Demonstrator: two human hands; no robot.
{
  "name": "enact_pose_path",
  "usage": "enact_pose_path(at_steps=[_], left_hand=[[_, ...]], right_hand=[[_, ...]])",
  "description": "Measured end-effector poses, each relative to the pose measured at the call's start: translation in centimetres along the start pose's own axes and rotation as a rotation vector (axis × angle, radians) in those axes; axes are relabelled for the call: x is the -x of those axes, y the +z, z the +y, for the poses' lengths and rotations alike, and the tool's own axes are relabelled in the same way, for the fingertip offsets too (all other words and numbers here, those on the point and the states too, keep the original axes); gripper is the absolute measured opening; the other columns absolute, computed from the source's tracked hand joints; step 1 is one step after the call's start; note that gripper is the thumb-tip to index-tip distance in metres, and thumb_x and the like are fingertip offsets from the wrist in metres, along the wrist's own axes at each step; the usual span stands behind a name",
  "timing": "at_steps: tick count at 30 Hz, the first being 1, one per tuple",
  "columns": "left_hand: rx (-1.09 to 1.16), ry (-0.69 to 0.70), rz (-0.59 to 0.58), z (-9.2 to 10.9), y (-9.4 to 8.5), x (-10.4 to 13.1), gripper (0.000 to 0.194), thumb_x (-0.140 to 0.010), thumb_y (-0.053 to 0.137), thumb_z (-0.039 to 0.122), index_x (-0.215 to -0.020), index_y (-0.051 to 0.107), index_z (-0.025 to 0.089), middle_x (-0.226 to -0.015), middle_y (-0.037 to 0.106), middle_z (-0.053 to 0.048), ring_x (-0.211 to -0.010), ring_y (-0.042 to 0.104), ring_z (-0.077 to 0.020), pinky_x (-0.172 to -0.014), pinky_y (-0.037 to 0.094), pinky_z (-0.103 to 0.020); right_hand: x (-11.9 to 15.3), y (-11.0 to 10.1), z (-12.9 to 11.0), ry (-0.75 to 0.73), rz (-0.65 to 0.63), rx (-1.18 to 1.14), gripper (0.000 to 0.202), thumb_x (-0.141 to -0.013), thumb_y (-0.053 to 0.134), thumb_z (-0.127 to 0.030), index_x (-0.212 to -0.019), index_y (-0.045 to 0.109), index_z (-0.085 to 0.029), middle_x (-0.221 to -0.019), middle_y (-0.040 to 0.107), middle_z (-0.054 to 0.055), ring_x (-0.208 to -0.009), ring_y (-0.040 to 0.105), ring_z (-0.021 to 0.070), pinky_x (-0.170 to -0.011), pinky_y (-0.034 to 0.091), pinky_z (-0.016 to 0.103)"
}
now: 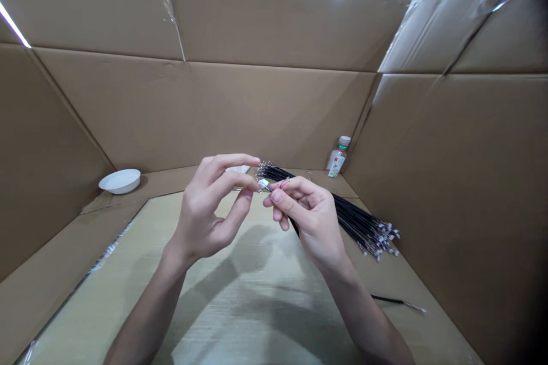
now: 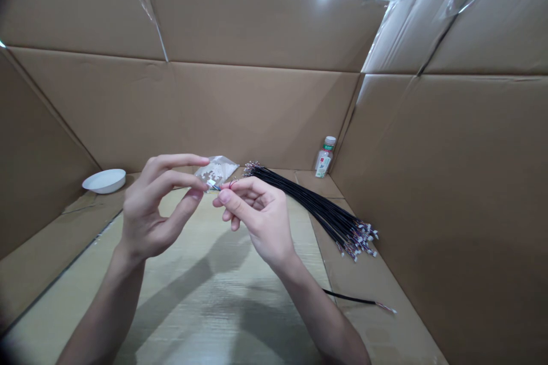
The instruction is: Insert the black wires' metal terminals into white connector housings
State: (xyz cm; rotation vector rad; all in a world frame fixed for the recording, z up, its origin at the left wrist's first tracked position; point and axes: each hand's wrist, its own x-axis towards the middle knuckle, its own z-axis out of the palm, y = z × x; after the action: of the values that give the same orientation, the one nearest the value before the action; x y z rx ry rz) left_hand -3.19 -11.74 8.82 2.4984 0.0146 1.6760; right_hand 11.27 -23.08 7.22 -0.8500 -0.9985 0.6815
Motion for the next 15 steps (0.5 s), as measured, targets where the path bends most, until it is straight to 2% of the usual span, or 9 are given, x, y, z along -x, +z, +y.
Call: enact_pose_path(at_steps=[15], left_hand=[[-0.004,-0.028,-0.012,0.26,-0.16,0.03,0.017,-0.091,0.062,0.003,-0.097,0.067,0.019,-0.124,0.070,-0.007,-0.109,0.064,-0.0205,-0.090,0.050,-0.037]], right_hand=[[-0.02,-0.15,0.22,0.016,-0.025,-0.074,0.007,-0.091,0.080,-0.025,-0.089,0.077,-0.019,-0.080,0.078,0.002,-0.060,0.065,0.0062,-0.050,0.050,0.012]])
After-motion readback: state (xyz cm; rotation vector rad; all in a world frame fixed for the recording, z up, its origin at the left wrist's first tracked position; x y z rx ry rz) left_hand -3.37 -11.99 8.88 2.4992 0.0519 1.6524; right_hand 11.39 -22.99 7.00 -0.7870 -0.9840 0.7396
